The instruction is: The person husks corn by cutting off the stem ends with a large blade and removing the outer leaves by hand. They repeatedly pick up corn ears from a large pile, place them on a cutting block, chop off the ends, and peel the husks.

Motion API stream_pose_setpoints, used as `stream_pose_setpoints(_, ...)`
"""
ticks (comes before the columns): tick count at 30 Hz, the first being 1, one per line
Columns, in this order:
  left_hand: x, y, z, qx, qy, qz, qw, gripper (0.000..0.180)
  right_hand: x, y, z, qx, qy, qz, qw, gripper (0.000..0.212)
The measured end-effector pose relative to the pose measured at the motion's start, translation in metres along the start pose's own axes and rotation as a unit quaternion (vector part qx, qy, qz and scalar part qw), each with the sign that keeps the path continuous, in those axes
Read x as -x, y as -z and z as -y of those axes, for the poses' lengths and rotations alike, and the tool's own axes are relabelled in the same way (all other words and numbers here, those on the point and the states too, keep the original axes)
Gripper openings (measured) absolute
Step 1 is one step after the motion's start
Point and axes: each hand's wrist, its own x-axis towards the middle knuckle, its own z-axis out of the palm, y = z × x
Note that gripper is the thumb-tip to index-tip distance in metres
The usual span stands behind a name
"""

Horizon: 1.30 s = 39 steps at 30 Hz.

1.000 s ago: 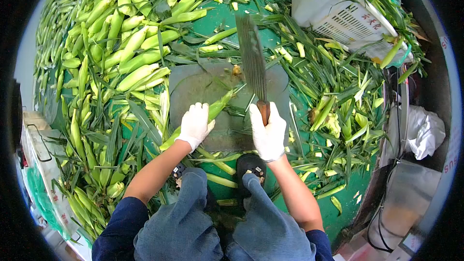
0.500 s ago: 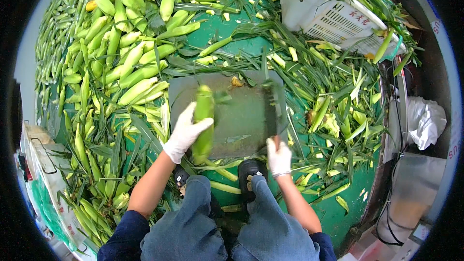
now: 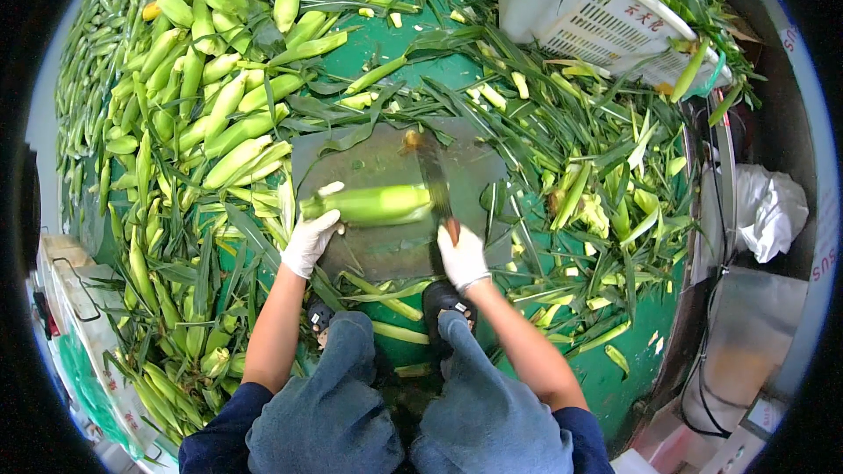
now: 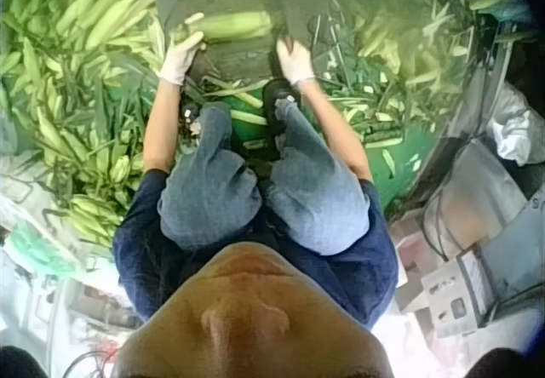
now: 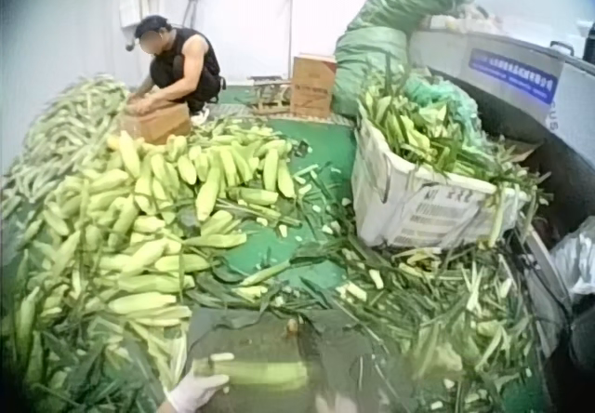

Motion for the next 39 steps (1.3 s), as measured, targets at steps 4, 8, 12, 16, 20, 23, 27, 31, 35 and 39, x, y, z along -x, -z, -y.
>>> stream_pose_setpoints(4,0.023,-0.020,-0.034,-0.196,-0.025,-0.006,0.980,0.044,0.010,-0.010,-0.004,0.015,-0.055,-0.002,0.998,0.037)
stream_pose_setpoints(8,0.037,-0.054,-0.025,-0.252,-0.112,-0.033,0.961,0.045,0.008,0.032,-0.035,0.273,-0.002,-0.070,0.960,0.026)
stream_pose_setpoints(12,0.042,-0.047,-0.023,-0.193,-0.149,-0.100,0.965,0.044,0.010,0.120,-0.118,0.281,-0.216,-0.204,0.913,0.034)
stream_pose_setpoints(16,0.007,-0.038,-0.062,-0.208,-0.076,-0.175,0.959,0.034,0.065,0.173,-0.163,0.259,-0.114,-0.331,0.900,0.029)
stream_pose_setpoints(20,-0.017,-0.032,-0.094,-0.355,-0.304,-0.199,0.861,0.037,0.077,0.135,-0.117,0.201,-0.082,-0.250,0.943,0.026)
stream_pose_setpoints(23,-0.006,-0.047,-0.113,-0.483,-0.356,-0.171,0.781,0.042,0.073,0.089,-0.065,0.180,-0.006,-0.231,0.956,0.023)
stream_pose_setpoints(27,0.010,-0.063,-0.112,-0.521,-0.314,-0.170,0.775,0.039,0.058,0.064,-0.008,0.083,0.004,-0.111,0.990,0.023)
stream_pose_setpoints(31,0.019,-0.075,-0.108,-0.582,-0.254,-0.137,0.760,0.035,0.037,0.049,0.023,0.038,0.038,-0.081,0.995,0.021)
stream_pose_setpoints(35,0.026,-0.060,-0.099,-0.567,-0.218,-0.145,0.781,0.035,0.030,0.036,0.018,0.049,0.059,-0.073,0.994,0.021)
stream_pose_setpoints(39,-0.017,-0.002,-0.136,-0.248,-0.168,-0.163,0.940,0.028,0.044,0.040,-0.005,0.039,-0.033,-0.046,0.998,0.026)
